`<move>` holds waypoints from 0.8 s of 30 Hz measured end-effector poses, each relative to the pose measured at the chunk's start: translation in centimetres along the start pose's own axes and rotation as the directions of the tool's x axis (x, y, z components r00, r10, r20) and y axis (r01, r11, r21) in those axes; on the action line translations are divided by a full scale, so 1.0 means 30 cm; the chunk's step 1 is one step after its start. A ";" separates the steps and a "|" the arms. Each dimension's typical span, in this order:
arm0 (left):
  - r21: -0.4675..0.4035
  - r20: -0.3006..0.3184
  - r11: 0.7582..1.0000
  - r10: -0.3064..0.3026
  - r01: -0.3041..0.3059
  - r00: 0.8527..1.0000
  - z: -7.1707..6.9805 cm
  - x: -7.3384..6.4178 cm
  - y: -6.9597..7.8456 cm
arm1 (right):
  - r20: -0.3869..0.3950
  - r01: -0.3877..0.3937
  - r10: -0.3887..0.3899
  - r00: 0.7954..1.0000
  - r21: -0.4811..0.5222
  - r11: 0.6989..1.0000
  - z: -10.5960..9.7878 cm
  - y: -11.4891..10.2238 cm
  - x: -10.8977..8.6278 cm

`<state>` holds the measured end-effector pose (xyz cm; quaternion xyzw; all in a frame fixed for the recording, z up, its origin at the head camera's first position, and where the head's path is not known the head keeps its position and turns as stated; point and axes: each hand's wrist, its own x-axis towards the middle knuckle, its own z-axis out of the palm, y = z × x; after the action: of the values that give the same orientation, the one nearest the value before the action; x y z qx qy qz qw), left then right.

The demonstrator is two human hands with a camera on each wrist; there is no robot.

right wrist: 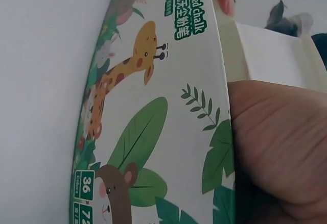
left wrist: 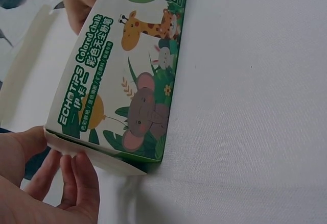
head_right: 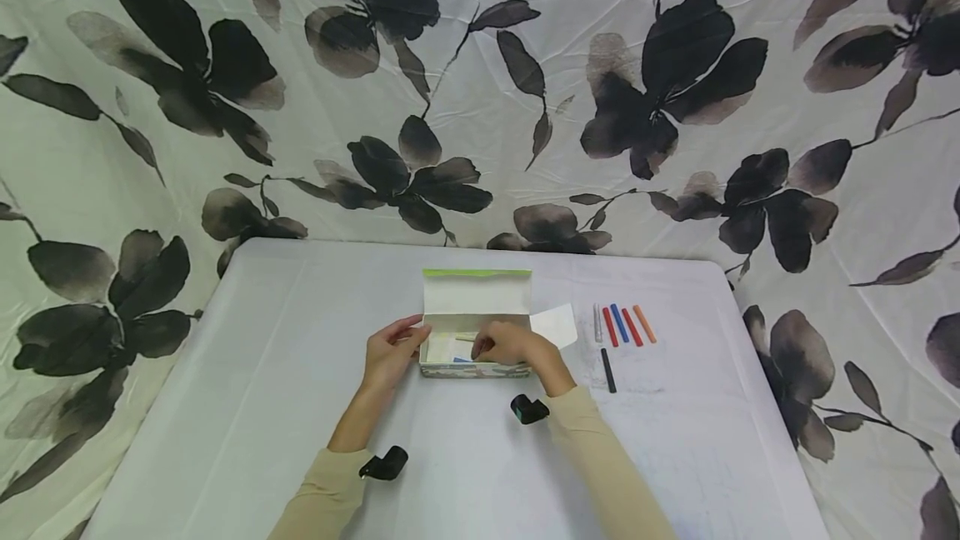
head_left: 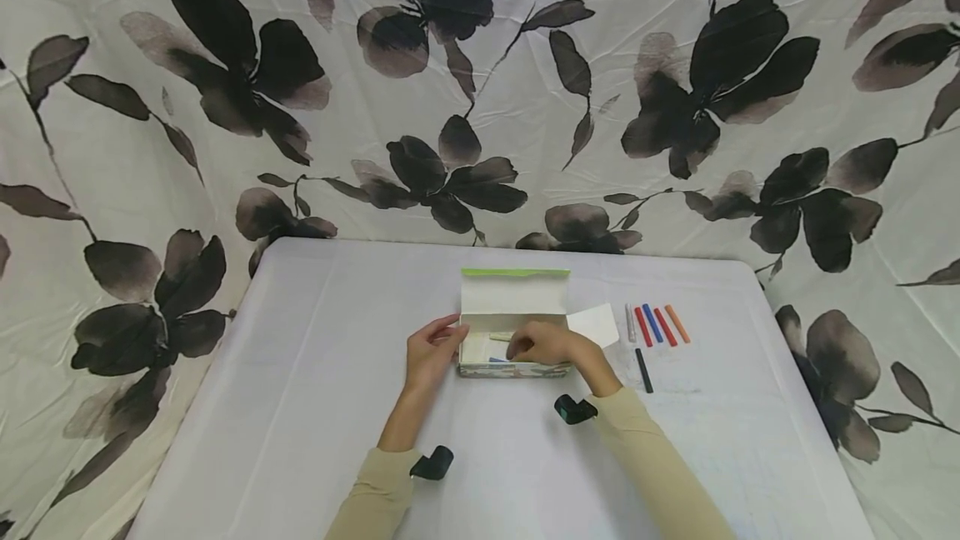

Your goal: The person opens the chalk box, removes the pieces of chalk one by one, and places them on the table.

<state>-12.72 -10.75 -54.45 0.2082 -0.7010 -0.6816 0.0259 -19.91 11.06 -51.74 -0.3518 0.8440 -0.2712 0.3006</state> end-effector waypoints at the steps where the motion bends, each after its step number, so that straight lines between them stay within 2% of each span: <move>1: 0.001 0.001 1.000 -0.002 0.002 1.000 0.001 -0.001 0.000 | 0.014 -0.007 0.007 1.000 0.000 1.000 -0.002 0.000 0.003; 8: 0.000 -0.006 1.000 -0.001 0.001 1.000 0.006 -0.006 0.005 | 0.065 -0.058 0.056 0.996 0.030 0.998 -0.004 -0.002 0.020; 13: 0.007 -0.016 1.000 -0.005 0.005 1.000 0.006 -0.002 0.004 | 0.059 -0.039 0.037 0.998 0.024 0.999 -0.005 0.001 0.024; 19: 0.017 -0.016 1.000 -0.004 0.005 1.000 0.003 0.001 0.005 | -0.039 -0.005 0.005 0.999 0.013 1.000 -0.004 0.002 0.006; 24: 0.031 -0.010 1.000 0.001 -0.001 1.000 0.005 0.001 0.002 | -0.155 0.068 -0.066 0.986 0.009 0.998 -0.006 0.007 -0.028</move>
<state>-12.82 -10.63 -54.42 0.2118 -0.7116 -0.6694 0.0267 -19.66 11.87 -51.49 -0.3555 0.8507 -0.3135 0.2273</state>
